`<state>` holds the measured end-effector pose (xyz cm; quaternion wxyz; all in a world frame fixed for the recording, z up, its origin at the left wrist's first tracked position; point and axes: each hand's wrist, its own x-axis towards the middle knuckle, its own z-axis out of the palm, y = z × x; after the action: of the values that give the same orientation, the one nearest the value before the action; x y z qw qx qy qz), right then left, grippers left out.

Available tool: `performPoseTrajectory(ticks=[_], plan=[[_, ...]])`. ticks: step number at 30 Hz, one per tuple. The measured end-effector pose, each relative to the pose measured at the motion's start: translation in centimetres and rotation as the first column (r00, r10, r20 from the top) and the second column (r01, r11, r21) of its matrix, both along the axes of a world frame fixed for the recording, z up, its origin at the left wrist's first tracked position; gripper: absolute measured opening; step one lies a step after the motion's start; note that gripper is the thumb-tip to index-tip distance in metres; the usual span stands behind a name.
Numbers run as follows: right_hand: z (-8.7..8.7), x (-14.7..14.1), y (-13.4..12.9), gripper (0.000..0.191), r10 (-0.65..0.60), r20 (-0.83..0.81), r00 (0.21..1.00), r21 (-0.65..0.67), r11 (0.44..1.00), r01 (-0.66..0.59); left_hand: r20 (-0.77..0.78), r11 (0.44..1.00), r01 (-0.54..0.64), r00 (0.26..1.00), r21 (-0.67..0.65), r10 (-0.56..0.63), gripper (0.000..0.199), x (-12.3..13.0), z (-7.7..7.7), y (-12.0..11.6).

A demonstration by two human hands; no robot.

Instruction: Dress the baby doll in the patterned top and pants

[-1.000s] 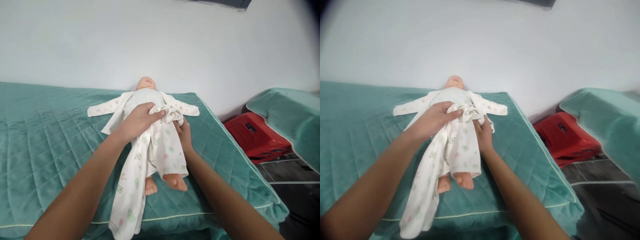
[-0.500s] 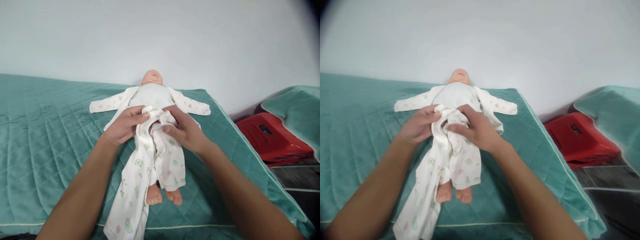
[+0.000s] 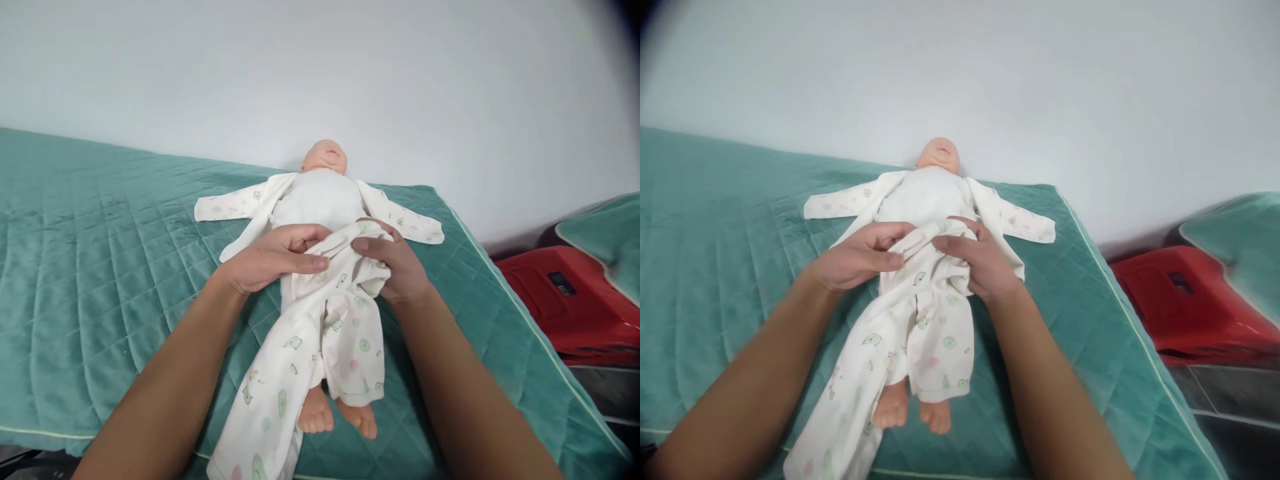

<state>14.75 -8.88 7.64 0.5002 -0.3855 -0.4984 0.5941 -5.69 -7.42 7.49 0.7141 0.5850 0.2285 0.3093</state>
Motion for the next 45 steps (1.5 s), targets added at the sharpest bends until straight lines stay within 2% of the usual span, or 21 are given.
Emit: performPoseTrajectory(ticks=[4,7,11,14,16,18,21,23,26,29,33,37,39,41,43,45], plan=[[0.0,0.1,0.2,0.026,0.03,-0.06,0.998,0.032,0.999,-0.028,-0.095,0.998,0.032,0.995,0.047,-0.028,0.039,0.1,0.3,-0.1],[0.1,-0.2,-0.1,0.026,0.051,-0.019,0.999,0.034,0.998,-0.05,-0.061,0.999,-0.045,0.997,-0.019,0.044,0.043,0.5,-0.1,-0.2],[0.6,-0.4,-0.5,0.036,0.132,0.151,0.98,0.003,0.991,-0.134,0.102,0.97,-0.188,0.973,-0.157,0.205,0.043,1.2,-0.9,-0.1],[1.3,-0.5,-0.7,0.041,0.202,0.321,0.925,-0.02,0.978,-0.207,0.158,0.952,-0.229,0.952,-0.202,0.263,0.042,1.3,-1.2,0.0],[1.5,-0.6,-0.8,0.032,0.204,0.336,0.919,-0.038,0.978,-0.203,0.152,0.953,-0.22,0.955,-0.21,0.254,0.042,1.3,-1.2,0.0],[1.4,-0.8,-0.8,0.027,0.164,0.251,0.954,-0.062,0.986,-0.154,0.14,0.952,-0.214,0.959,-0.218,0.247,0.044,1.3,-1.2,0.0],[0.8,-1.1,-0.4,0.03,0.084,0.067,0.994,-0.06,0.995,-0.08,0.117,0.957,-0.188,0.969,-0.219,0.217,0.044,1.3,-0.9,0.0],[0.5,-1.2,-0.2,0.035,0.047,0.013,0.999,-0.021,0.999,-0.047,0.088,0.971,-0.153,0.981,-0.185,0.172,0.042,1.3,-0.6,-0.2],[0.3,-1.2,-0.2,0.04,0.019,0.037,0.999,-0.011,1.0,-0.019,-0.026,0.995,-0.066,0.998,-0.076,0.064,0.041,0.9,0.2,-0.3],[0.5,-1.2,-0.4,0.039,0.056,0.071,0.996,-0.035,0.998,-0.054,-0.152,0.999,0.04,0.988,-0.003,-0.04,0.047,0.5,1.0,-0.4],[0.3,-1.0,-0.6,0.031,0.073,0.048,0.996,0.0,0.997,-0.073,-0.191,0.997,0.082,0.978,0.014,-0.078,0.049,0.3,1.5,-0.3],[-0.1,-0.6,-0.4,0.038,0.03,0.035,0.999,0.012,0.999,-0.03,-0.191,0.991,0.13,0.972,-0.037,-0.134,0.044,0.1,1.0,0.0],[0.0,-0.4,-0.4,0.038,0.079,0.047,0.996,0.01,0.997,-0.079,-0.13,0.993,0.1,0.986,-0.066,-0.108,0.042,0.0,0.4,0.1],[0.4,-0.3,-0.4,0.036,0.154,0.096,0.983,0.013,0.988,-0.156,-0.013,0.995,0.029,0.999,-0.095,-0.03,0.039,0.0,-0.4,0.3],[1.0,-0.2,-0.7,0.04,0.222,0.214,0.951,0.006,0.973,-0.229,0.079,0.99,-0.032,0.996,-0.136,0.043,0.037,0.1,-1.2,0.4],[1.6,-0.1,-1.0,0.041,0.27,0.359,0.893,-0.025,0.96,-0.28,0.105,0.982,-0.062,0.991,-0.177,0.082,0.038,0.1,-1.7,0.5]])
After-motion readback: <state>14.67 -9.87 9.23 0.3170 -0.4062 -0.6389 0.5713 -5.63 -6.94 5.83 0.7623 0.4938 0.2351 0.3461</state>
